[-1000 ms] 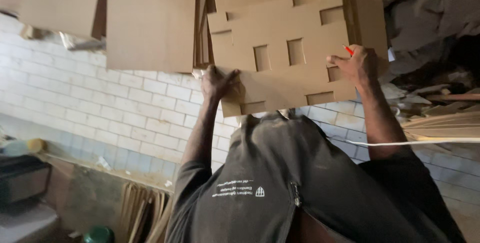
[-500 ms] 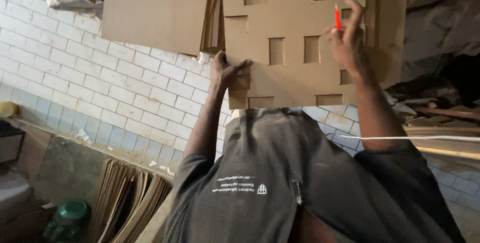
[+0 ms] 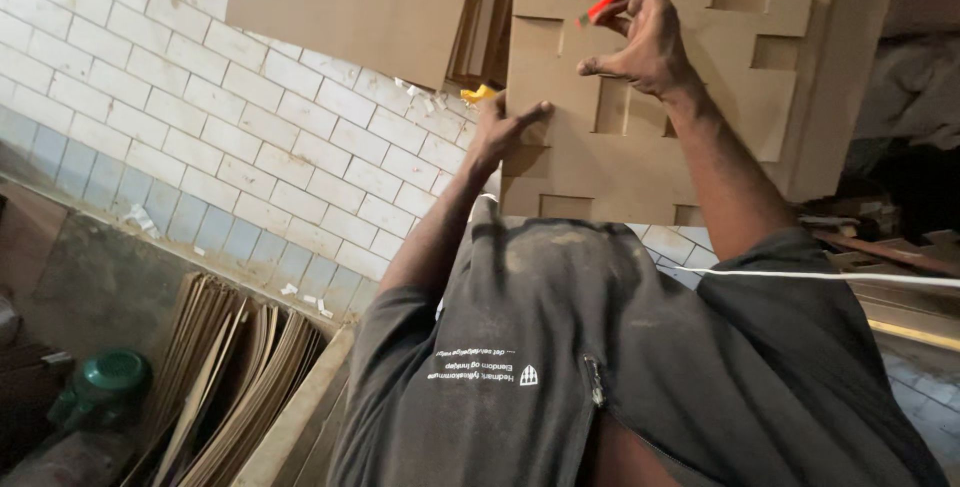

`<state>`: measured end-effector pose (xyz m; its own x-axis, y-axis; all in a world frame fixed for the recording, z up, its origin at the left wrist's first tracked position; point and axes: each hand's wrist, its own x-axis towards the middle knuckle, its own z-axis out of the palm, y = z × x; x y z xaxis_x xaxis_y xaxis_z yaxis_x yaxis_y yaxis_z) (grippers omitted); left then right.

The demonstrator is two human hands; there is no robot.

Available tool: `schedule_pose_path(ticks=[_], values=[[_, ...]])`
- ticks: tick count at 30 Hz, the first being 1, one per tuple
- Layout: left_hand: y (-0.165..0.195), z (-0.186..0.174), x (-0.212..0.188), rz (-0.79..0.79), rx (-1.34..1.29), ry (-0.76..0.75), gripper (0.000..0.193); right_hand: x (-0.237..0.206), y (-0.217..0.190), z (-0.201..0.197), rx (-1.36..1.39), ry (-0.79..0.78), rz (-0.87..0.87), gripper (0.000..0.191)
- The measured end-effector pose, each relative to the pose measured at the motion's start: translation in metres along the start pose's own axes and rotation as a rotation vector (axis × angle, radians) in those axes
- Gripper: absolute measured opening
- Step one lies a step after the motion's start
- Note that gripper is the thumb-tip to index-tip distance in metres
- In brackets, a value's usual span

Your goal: The person holds a cardboard panel with pre-cut slots against a stack of sheets and marks reference points on it with a red marker. They reposition the panel, align it with the sheets beneath, and continue marking different spots across the panel.

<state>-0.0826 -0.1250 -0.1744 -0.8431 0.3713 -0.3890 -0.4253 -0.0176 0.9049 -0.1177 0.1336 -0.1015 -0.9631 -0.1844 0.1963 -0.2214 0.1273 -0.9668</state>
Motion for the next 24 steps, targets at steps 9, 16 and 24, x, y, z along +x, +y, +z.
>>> schedule_pose_path(ticks=[9, 16, 24], values=[[0.007, -0.007, 0.001, -0.028, 0.096, -0.068, 0.059, 0.015, -0.005, 0.025, -0.49, 0.308, -0.079, 0.046], [0.007, -0.016, 0.012, -0.059, 0.025, -0.052, 0.055, 0.029, -0.008, 0.028, -0.754, 0.318, -0.074, 0.014], [0.014, -0.031, 0.008, -0.033, -0.03, 0.018, 0.04, 0.063, -0.005, 0.043, -0.377, 0.218, -0.05, 0.027]])
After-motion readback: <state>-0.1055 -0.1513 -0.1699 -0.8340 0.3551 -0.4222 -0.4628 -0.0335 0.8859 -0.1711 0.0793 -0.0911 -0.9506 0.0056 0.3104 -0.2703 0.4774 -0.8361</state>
